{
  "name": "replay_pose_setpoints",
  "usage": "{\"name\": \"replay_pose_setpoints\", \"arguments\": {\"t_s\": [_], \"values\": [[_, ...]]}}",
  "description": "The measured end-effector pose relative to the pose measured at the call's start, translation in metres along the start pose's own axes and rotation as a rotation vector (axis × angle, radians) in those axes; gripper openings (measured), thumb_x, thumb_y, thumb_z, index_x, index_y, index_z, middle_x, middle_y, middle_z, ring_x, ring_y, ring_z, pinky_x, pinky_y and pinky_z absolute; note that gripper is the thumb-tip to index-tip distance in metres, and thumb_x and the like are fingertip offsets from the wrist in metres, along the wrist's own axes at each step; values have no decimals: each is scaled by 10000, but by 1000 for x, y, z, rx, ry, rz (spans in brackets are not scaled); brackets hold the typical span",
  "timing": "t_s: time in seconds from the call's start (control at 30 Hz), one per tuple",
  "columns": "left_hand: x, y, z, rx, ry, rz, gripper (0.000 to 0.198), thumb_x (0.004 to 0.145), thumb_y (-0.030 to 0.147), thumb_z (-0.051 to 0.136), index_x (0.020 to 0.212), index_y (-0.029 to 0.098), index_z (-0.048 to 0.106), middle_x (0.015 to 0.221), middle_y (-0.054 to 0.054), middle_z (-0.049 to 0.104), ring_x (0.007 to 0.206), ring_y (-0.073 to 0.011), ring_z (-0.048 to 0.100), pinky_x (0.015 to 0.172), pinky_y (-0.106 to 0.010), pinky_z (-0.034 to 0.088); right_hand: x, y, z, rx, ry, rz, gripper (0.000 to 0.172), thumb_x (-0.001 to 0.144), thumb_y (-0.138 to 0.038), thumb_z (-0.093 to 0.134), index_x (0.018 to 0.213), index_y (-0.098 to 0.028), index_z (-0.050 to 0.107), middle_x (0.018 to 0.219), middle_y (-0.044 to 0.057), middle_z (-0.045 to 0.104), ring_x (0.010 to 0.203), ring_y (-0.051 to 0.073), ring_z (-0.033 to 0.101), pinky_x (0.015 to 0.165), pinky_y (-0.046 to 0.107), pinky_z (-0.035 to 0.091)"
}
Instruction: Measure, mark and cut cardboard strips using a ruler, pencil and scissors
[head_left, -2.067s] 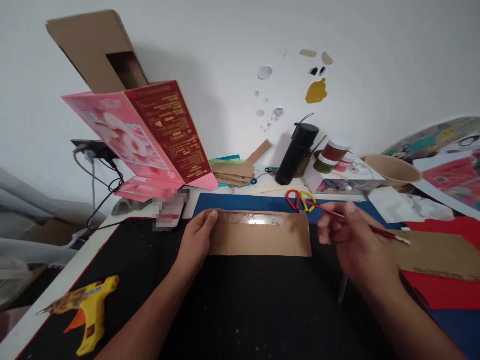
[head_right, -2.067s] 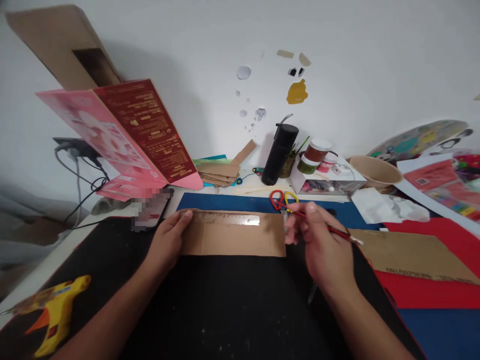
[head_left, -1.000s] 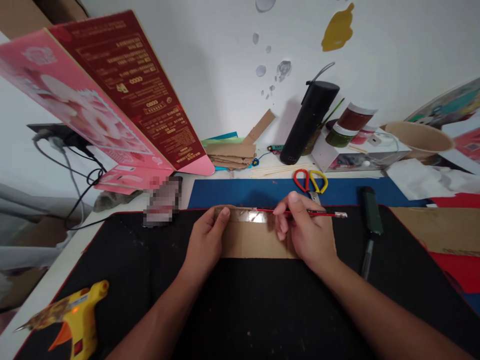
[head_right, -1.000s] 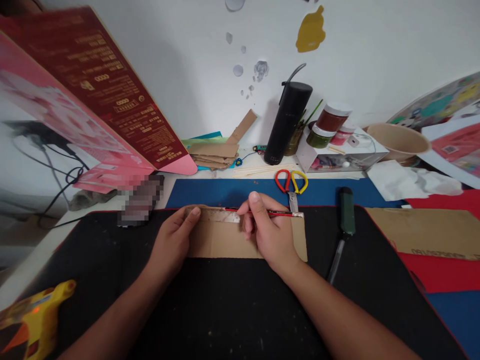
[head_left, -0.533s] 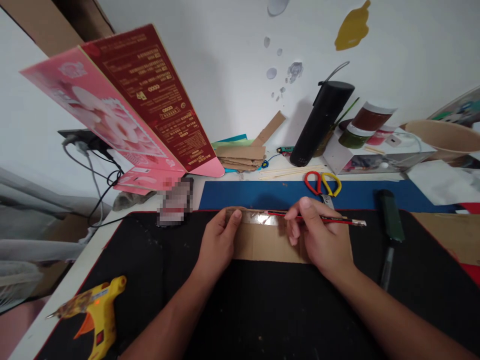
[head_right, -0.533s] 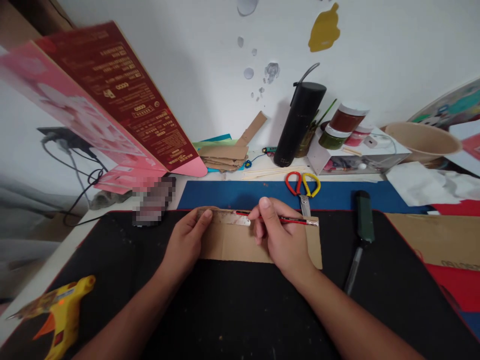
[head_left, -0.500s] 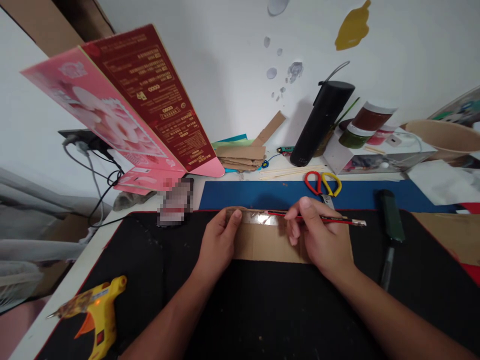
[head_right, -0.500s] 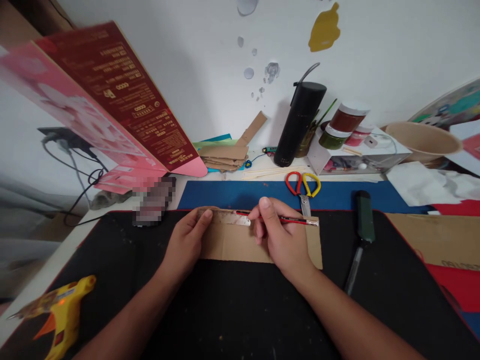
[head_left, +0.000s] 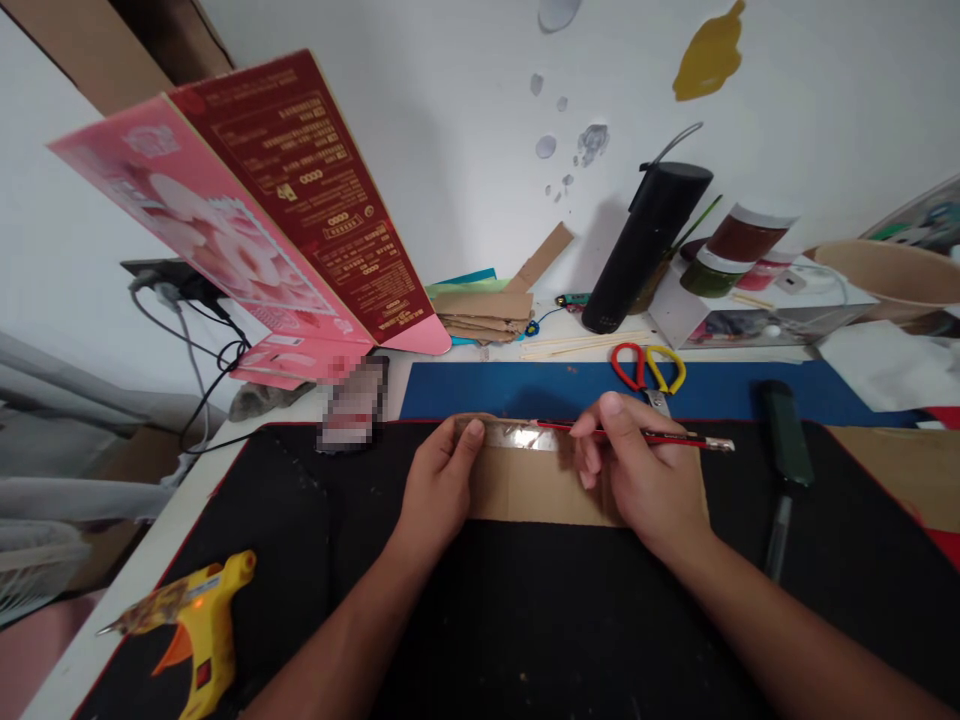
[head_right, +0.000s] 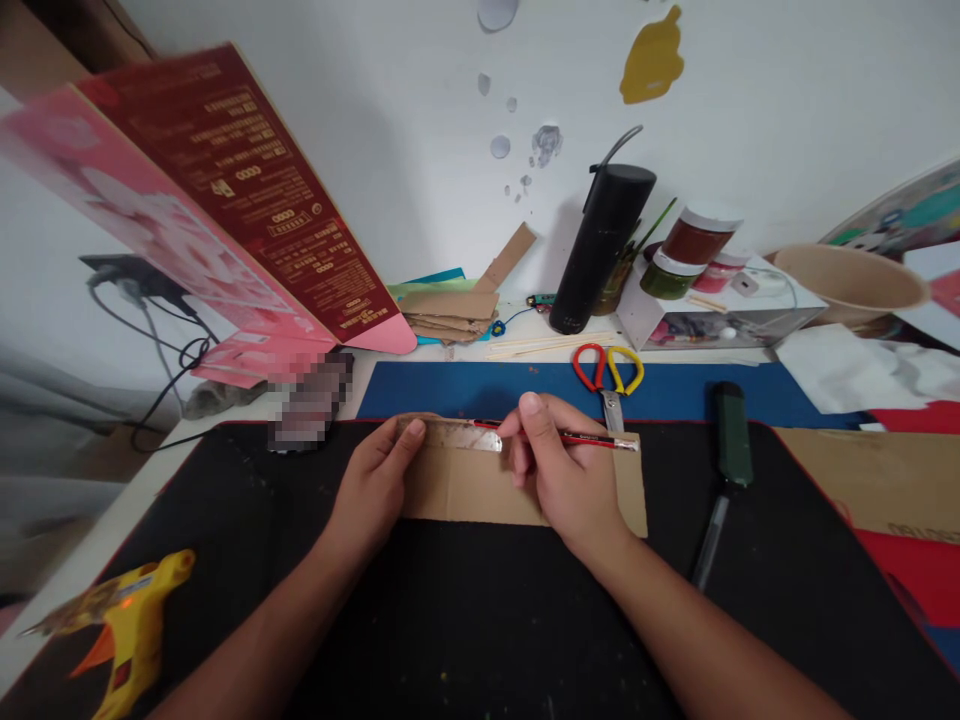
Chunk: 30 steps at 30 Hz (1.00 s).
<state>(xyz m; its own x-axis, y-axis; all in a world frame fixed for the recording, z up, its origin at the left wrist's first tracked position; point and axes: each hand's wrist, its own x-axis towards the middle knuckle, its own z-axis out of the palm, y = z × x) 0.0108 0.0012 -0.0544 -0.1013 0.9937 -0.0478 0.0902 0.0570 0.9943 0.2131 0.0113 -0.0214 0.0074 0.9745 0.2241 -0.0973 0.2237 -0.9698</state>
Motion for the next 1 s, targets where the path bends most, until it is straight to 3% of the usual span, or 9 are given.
{"name": "replay_pose_setpoints", "arguments": {"t_s": [1.0], "values": [[-1,-1,-1,-99,-20,-23,433,976,600,666,1099,207,799,1081,-90,808,1102,-320,713,983,-421,508,-1,2,2,24,-27,-10,431,1089,-503,615,797,-221,757,503,-29,575,447,117,555,474,267,436]]}}
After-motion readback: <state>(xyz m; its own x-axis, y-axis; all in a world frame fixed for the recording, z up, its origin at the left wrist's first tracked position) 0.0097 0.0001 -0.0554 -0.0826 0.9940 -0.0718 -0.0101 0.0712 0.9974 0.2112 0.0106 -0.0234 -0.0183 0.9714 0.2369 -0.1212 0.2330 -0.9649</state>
